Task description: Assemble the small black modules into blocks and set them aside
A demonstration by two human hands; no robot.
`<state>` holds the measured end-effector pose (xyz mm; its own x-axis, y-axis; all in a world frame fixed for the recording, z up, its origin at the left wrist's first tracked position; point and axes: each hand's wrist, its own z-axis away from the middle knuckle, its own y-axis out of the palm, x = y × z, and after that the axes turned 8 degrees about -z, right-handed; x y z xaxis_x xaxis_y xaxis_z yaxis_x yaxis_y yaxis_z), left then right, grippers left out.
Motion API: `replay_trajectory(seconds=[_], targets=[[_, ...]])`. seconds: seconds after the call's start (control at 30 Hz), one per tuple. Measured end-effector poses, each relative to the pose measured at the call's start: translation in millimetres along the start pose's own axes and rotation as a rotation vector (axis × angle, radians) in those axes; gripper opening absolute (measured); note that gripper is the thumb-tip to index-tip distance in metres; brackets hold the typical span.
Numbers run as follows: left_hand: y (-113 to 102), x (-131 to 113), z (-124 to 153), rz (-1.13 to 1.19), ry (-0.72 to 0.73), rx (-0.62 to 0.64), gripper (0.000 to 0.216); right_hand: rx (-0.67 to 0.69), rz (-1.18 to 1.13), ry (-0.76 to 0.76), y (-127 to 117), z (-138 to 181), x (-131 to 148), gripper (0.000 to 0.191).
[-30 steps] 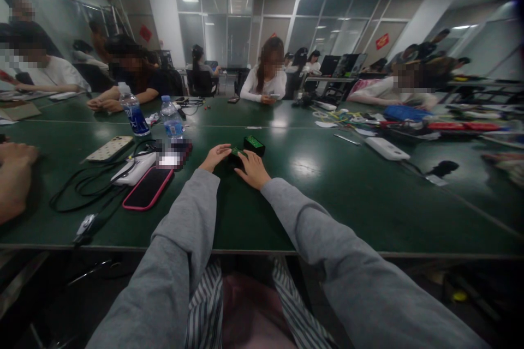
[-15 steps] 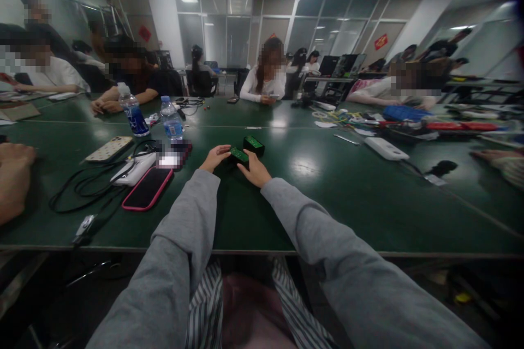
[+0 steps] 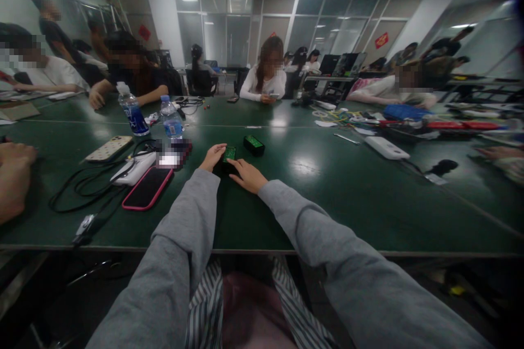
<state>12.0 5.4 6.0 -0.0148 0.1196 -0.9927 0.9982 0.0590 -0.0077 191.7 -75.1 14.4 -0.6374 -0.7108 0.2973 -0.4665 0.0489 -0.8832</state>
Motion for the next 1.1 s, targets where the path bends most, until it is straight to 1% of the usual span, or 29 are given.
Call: replay_trajectory(seconds=[0.1, 0.17, 0.23, 0.3, 0.4, 0.53, 0.67, 0.8, 0.97, 1.1], targets=[[-0.5, 0.6, -0.1, -0.007, 0.029, 0.034, 0.038, -0.102, -0.05, -0.026, 0.3, -0.6, -1.0, 0.075], [-0.7, 0.6, -0.8, -0.023, 0.035, 0.046, 0.04, -0.156, -0.056, -0.032, 0.4, -1.3, -0.9, 0.078], [-0.8, 0.6, -1.5, -0.04, 0.036, 0.043, 0.04, -0.126, -0.028, -0.012, 0.7, -1.7, -0.8, 0.071], [-0.9, 0.7, -1.9, -0.048, 0.046, 0.035, 0.038, -0.048, -0.002, 0.02, 1.4, -1.7, -1.1, 0.064], [-1.4, 1.8, -2.4, -0.045, 0.062, 0.037, 0.035, 0.017, 0.004, 0.05, 2.8, -1.1, -2.3, 0.061], [-2.1, 3.1, -2.9, -0.04, 0.061, 0.033, 0.033, 0.018, 0.0, 0.055, 3.2, -0.1, -3.0, 0.062], [-1.6, 2.3, -2.3, -0.021, 0.046, 0.046, 0.032, -0.001, -0.032, 0.066, 2.9, 0.6, -3.2, 0.07], [-1.1, 0.2, -0.2, -0.033, 0.051, 0.029, 0.029, 0.02, -0.028, 0.07, 3.3, 0.8, -3.4, 0.063], [-0.8, -2.6, 2.6, -0.044, 0.057, 0.04, 0.032, 0.013, -0.031, 0.078, 2.2, 0.8, -2.4, 0.065], [0.1, -4.4, 2.9, -0.056, 0.038, 0.039, 0.033, 0.033, -0.028, 0.088, 1.0, 0.2, -1.3, 0.06]])
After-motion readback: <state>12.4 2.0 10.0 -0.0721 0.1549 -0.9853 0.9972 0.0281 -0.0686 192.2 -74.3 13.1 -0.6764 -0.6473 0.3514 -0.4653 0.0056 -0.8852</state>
